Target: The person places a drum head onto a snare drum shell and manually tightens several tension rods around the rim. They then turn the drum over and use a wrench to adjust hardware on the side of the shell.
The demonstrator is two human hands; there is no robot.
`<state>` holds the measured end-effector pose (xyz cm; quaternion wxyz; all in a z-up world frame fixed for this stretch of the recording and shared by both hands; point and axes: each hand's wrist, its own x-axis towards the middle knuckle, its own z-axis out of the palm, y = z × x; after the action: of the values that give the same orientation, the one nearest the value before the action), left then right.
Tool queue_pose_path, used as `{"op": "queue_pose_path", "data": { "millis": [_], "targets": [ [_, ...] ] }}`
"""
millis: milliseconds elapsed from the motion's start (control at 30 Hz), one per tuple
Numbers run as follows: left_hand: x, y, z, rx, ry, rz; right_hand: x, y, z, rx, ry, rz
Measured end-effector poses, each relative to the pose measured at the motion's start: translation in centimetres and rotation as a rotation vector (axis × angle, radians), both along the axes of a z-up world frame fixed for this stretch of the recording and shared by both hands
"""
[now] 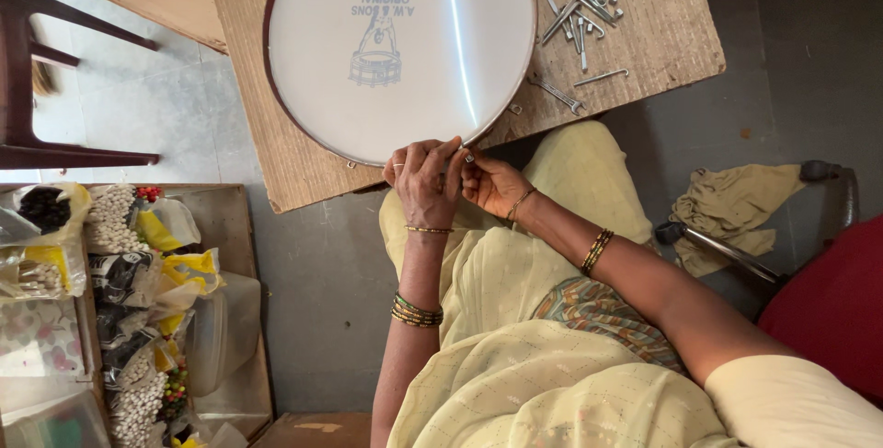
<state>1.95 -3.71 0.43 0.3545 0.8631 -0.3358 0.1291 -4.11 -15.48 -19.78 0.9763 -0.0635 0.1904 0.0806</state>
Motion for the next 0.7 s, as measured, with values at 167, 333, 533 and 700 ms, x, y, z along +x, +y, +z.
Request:
{"op": "queue_pose_path", "data": {
  "millis": [167,333,533,700],
  "targets": [
    [-0.1,-0.1,-0.2,-0.018,0.028,0.003,-0.3,-0.3,1.3,-0.052,0.137,-0.020],
    [-0.1,-0.1,-0.4,0.002,-0.027,0.009,0.1,-0.1,0.7,-0.014,0.073,-0.035],
    [-0.3,0.2,-0.7,-0.018,0.002,0.006,-0.1,-0.7,0.9,-0.043,0.119,-0.020],
    [-0.9,0.9,-1.1,-0.039,0.029,-0.001,0.0,-1.3,-1.6,-0.108,0.212,0.031]
  ]
}}
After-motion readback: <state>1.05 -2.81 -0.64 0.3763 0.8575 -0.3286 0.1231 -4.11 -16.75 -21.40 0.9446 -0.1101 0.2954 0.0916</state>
